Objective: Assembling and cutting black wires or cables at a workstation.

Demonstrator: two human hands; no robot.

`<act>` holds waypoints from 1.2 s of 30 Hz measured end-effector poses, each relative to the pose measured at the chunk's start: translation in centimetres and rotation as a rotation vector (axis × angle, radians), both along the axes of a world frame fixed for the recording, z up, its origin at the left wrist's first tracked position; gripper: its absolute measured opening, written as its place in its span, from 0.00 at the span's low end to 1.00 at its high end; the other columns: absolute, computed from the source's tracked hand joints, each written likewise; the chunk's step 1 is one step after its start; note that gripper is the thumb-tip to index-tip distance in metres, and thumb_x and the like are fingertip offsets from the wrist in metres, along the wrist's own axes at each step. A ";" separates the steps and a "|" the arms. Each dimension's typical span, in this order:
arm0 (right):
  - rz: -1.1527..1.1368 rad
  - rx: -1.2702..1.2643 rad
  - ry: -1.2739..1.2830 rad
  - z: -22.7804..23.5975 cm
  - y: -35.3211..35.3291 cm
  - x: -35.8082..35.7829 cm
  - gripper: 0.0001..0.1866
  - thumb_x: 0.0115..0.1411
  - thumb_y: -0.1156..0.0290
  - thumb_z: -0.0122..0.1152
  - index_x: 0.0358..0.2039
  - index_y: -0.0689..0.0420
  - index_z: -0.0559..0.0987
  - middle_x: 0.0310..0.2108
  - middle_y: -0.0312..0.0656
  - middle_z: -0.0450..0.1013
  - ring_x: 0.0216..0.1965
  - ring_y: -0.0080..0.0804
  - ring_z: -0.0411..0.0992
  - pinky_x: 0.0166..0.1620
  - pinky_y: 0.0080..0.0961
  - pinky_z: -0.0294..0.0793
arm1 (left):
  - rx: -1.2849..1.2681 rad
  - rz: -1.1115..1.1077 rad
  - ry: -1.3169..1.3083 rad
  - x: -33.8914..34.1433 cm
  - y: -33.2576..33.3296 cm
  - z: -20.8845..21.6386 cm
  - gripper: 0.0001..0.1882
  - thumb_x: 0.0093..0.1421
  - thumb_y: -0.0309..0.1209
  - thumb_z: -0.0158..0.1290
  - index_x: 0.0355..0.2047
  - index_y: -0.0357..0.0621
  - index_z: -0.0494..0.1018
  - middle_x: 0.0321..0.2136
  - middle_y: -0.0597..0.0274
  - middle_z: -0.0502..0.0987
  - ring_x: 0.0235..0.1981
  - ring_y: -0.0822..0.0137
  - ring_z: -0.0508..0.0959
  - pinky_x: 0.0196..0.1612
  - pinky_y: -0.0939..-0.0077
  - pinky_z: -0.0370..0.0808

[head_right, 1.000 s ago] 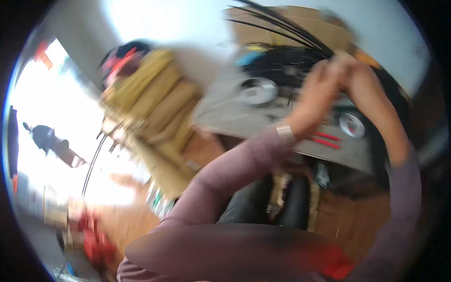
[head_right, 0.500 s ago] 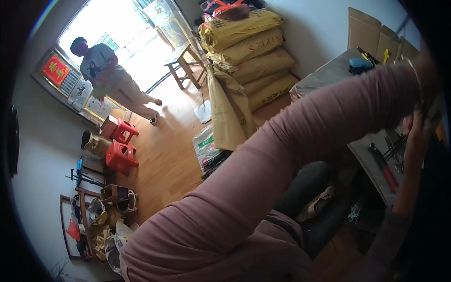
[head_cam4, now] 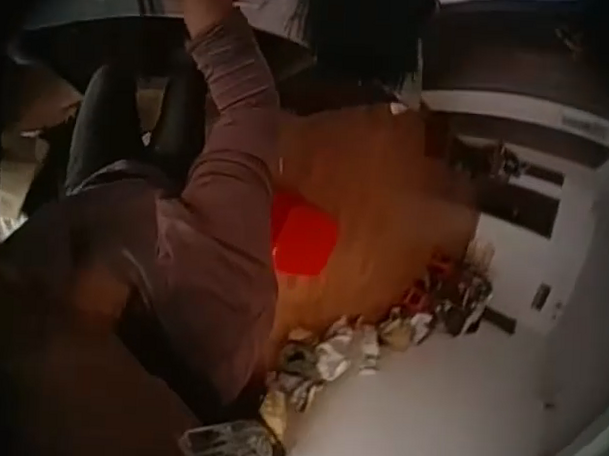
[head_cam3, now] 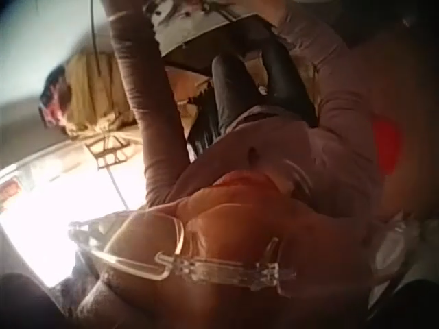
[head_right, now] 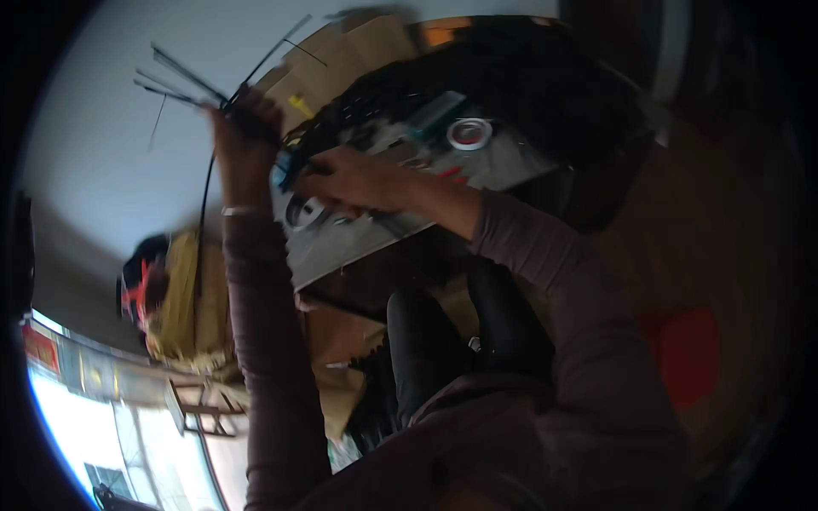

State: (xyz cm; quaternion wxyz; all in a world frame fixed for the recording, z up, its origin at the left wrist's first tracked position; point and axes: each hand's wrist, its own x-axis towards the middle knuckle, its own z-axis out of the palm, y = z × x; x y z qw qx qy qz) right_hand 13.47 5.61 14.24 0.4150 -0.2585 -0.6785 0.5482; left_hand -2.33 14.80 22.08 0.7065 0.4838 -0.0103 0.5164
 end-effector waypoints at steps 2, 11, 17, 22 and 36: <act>0.011 -0.116 0.168 1.0 -2.3 2.8 0.12 0.66 0.60 0.50 0.29 0.54 0.69 0.17 0.29 0.61 0.15 0.19 0.59 0.17 0.19 0.59 | -0.046 -0.043 -0.054 3.7 -2.0 -0.4 0.33 0.65 0.59 0.35 0.46 0.37 0.66 0.26 0.63 0.68 0.27 0.68 0.69 0.32 0.75 0.69; 0.008 -0.310 0.389 0.3 -5.9 6.6 0.17 0.68 0.59 0.45 0.36 0.62 0.72 0.15 0.29 0.59 0.12 0.16 0.57 0.15 0.16 0.59 | -0.235 0.081 0.168 7.9 -2.1 -3.8 0.17 0.67 0.42 0.44 0.41 0.38 0.69 0.32 0.60 0.73 0.35 0.61 0.75 0.41 0.66 0.74; -0.111 -0.184 0.282 -1.5 -5.9 8.8 0.16 0.68 0.61 0.46 0.36 0.63 0.71 0.15 0.30 0.60 0.13 0.16 0.58 0.16 0.16 0.61 | -0.183 0.144 0.236 9.8 -1.8 -2.4 0.17 0.66 0.42 0.45 0.36 0.38 0.69 0.29 0.60 0.73 0.31 0.61 0.75 0.36 0.63 0.75; -0.273 -0.122 0.256 -1.8 -5.2 10.3 0.14 0.68 0.63 0.46 0.35 0.62 0.72 0.15 0.31 0.62 0.12 0.16 0.59 0.15 0.16 0.60 | -0.141 0.307 0.472 10.2 -2.8 -2.4 0.19 0.65 0.42 0.47 0.39 0.35 0.70 0.32 0.54 0.77 0.29 0.60 0.79 0.35 0.66 0.78; -0.435 -0.152 0.339 -2.7 -4.7 11.1 0.10 0.65 0.63 0.52 0.33 0.57 0.71 0.18 0.35 0.69 0.10 0.16 0.61 0.13 0.14 0.59 | -0.215 0.287 0.380 12.4 -3.0 -3.5 0.09 0.63 0.33 0.50 0.33 0.39 0.68 0.25 0.60 0.75 0.25 0.66 0.77 0.29 0.71 0.77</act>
